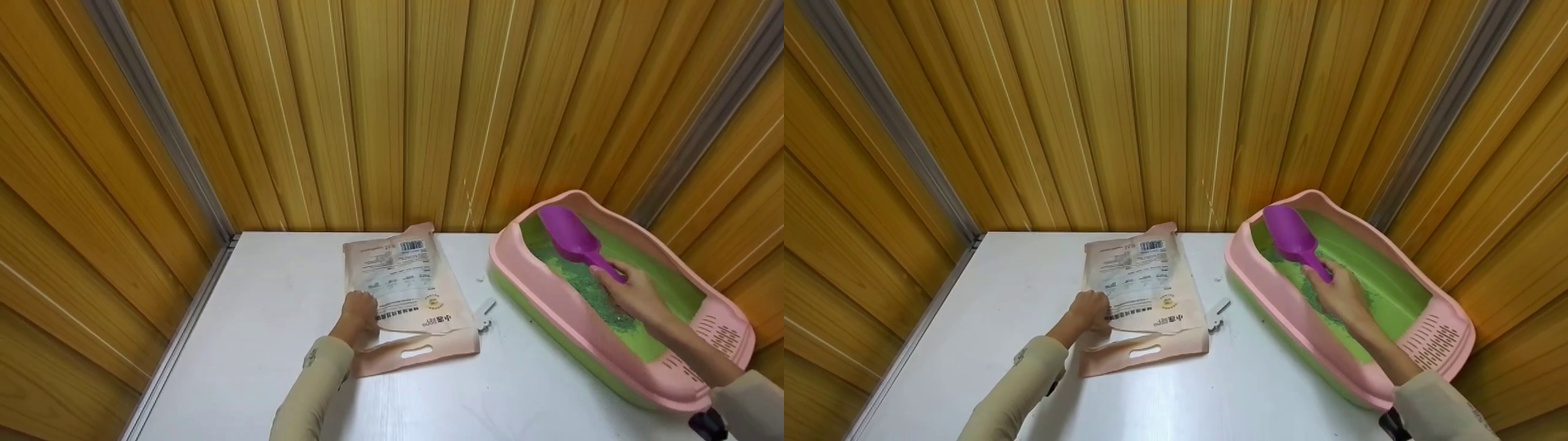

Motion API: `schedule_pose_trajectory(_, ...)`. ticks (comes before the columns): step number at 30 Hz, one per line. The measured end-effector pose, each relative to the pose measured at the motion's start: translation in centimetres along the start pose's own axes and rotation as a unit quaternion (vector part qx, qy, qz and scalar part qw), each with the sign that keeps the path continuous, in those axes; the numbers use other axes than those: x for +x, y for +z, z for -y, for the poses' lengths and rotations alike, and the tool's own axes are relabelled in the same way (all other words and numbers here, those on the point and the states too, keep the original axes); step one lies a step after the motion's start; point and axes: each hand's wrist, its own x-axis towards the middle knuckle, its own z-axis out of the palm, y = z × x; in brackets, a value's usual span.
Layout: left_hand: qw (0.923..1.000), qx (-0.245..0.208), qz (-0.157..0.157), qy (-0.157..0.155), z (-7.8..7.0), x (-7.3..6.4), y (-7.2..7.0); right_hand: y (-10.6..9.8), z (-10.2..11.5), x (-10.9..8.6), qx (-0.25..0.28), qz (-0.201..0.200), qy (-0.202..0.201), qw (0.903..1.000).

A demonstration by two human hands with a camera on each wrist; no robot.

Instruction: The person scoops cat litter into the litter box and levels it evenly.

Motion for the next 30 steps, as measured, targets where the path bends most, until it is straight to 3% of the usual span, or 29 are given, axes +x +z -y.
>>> schedule_pose_trajectory(5, 0.9999, 0.012, -0.002, -0.005, 0.2, 0.0, 0.2, 2.4, 0.9, -0.9, -0.014, 0.028, -0.036, 0.9989)
schedule_pose_trajectory(12, 0.9995, 0.021, 0.024, -0.004, -0.4, 0.1, -0.4, 5.2, 1.0, -3.0, -0.042, 0.056, -0.056, 0.996)
schedule_pose_trajectory(18, 0.9982, 0.031, 0.05, -0.016, -1.3, 0.5, -0.6, 7.3, -1.1, -4.9, -0.095, 0.068, -0.049, 0.9919)
schedule_pose_trajectory(25, 0.9964, 0.059, 0.057, -0.02, -1.3, 0.0, -1.0, 10.4, -5.0, -5.6, -0.065, 0.081, -0.075, 0.9917)
schedule_pose_trajectory(30, 0.9956, 0.063, 0.067, -0.019, -1.3, -0.1, -1.2, 12.1, -7.0, -5.6, -0.105, 0.073, -0.078, 0.9888)
